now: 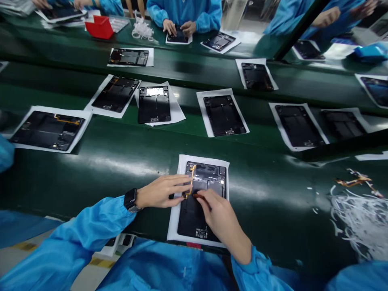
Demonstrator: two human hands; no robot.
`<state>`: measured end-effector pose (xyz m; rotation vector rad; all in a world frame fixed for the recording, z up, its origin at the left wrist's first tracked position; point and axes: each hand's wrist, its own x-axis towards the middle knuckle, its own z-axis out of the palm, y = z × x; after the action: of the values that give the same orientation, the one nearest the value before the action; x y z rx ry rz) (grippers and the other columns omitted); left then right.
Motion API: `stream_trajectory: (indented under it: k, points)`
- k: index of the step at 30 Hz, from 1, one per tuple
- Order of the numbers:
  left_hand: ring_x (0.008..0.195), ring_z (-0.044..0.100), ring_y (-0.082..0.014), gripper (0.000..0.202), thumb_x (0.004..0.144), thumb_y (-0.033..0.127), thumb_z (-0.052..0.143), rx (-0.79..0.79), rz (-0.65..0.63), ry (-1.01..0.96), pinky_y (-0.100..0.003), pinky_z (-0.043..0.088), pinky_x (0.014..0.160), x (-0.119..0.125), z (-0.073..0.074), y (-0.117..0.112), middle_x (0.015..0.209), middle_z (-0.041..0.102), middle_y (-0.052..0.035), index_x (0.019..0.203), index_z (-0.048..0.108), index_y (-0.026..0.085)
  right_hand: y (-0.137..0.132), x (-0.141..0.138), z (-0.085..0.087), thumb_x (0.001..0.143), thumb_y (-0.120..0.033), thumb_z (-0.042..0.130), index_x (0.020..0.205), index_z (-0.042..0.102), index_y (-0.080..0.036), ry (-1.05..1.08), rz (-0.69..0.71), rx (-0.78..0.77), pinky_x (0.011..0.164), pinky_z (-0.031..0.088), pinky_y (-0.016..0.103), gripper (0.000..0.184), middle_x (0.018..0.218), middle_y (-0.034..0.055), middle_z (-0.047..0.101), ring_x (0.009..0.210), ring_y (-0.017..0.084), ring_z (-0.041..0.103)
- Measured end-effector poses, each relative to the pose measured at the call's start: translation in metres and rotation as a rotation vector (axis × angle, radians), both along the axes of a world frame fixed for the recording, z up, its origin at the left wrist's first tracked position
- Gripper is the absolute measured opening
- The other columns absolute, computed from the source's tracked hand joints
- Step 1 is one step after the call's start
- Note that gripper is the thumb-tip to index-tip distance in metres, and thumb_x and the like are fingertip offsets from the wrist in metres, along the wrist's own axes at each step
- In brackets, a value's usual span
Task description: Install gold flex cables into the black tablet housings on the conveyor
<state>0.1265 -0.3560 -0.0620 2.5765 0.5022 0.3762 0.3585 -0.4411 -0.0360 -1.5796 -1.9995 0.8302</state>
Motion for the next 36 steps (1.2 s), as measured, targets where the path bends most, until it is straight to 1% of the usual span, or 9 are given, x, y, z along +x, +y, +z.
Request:
stream_trajectory:
  k: [4,8,12,16,19,22,27,31,36]
  points:
    - [0.139,0.038,-0.0272,0.062,0.089,0.03,0.06,-0.056,0.071,-0.045,-0.045,0.039,0.112,-0.004,-0.006,0.003,0.149,0.04,-0.0164,0.145,0.037,0.016,0.007,-0.021,0.0,0.096,-0.007,0.038,0.104,0.06,-0.016,-0.315,0.241,0.144,0.066,0.053,0.033,0.025,0.09,0.0087,0.065,0.076,0.022,0.064]
    - [0.14,0.035,-0.0289,0.066,0.087,0.032,0.063,-0.06,0.089,-0.035,-0.046,0.034,0.114,-0.003,-0.007,0.003,0.149,0.038,-0.0179,0.145,0.036,0.014,0.011,-0.035,0.002,0.092,0.0,0.037,0.099,0.06,-0.013,-0.446,0.326,0.228,0.061,0.05,0.032,0.028,0.087,0.0092,0.063,0.073,0.022,0.063]
    - [0.142,0.031,-0.0313,0.076,0.084,0.039,0.07,-0.059,0.079,-0.014,-0.045,0.031,0.115,-0.003,-0.007,0.003,0.151,0.034,-0.0218,0.145,0.034,0.01,0.012,-0.036,0.001,0.093,-0.001,0.039,0.101,0.06,-0.013,-0.398,0.314,0.214,0.059,0.051,0.03,0.025,0.088,0.0089,0.064,0.072,0.021,0.063]
    - [0.144,0.026,-0.0328,0.088,0.08,0.049,0.072,-0.046,0.075,0.007,-0.046,0.029,0.115,-0.003,-0.008,0.003,0.153,0.029,-0.0229,0.146,0.03,0.008,0.011,-0.025,-0.001,0.097,-0.011,0.044,0.106,0.059,-0.016,-0.234,0.22,0.125,0.067,0.055,0.032,0.018,0.095,0.0082,0.067,0.079,0.021,0.067]
    - [0.144,0.025,-0.0318,0.09,0.079,0.049,0.073,-0.048,0.072,0.009,-0.045,0.027,0.117,-0.003,-0.008,0.003,0.153,0.028,-0.0225,0.146,0.03,0.008,0.007,-0.02,-0.003,0.099,-0.018,0.047,0.108,0.06,-0.02,-0.102,0.136,0.082,0.074,0.057,0.033,0.015,0.099,0.0069,0.069,0.086,0.021,0.068]
    - [0.144,0.025,-0.0311,0.089,0.078,0.048,0.075,-0.05,0.072,0.006,-0.045,0.026,0.117,-0.002,-0.007,0.003,0.153,0.029,-0.023,0.145,0.031,0.008,0.003,-0.021,-0.004,0.099,-0.02,0.048,0.11,0.059,-0.021,-0.061,0.114,0.1,0.077,0.057,0.035,0.016,0.102,0.007,0.069,0.09,0.021,0.068]
    - [0.144,0.025,-0.0308,0.089,0.077,0.046,0.076,-0.051,0.075,0.016,-0.044,0.026,0.117,-0.002,-0.006,0.003,0.153,0.03,-0.0232,0.144,0.032,0.008,0.0,-0.032,-0.004,0.099,-0.014,0.044,0.11,0.06,-0.017,-0.186,0.153,0.163,0.072,0.058,0.035,0.02,0.099,0.0098,0.069,0.084,0.022,0.068]
    - [0.145,0.025,-0.03,0.09,0.078,0.047,0.075,-0.062,0.076,0.018,-0.045,0.027,0.116,-0.002,-0.007,0.003,0.154,0.029,-0.0224,0.146,0.029,0.011,-0.001,-0.035,-0.003,0.096,-0.007,0.041,0.109,0.061,-0.016,-0.3,0.208,0.215,0.073,0.058,0.035,0.026,0.099,0.0114,0.069,0.084,0.022,0.068]
    - [0.145,0.024,-0.03,0.091,0.076,0.047,0.077,-0.05,0.08,0.036,-0.044,0.025,0.117,-0.002,-0.009,0.003,0.153,0.029,-0.0229,0.145,0.03,0.009,0.004,-0.037,-0.003,0.093,-0.001,0.037,0.11,0.06,-0.011,-0.377,0.293,0.278,0.074,0.057,0.035,0.031,0.101,0.013,0.067,0.086,0.024,0.066]
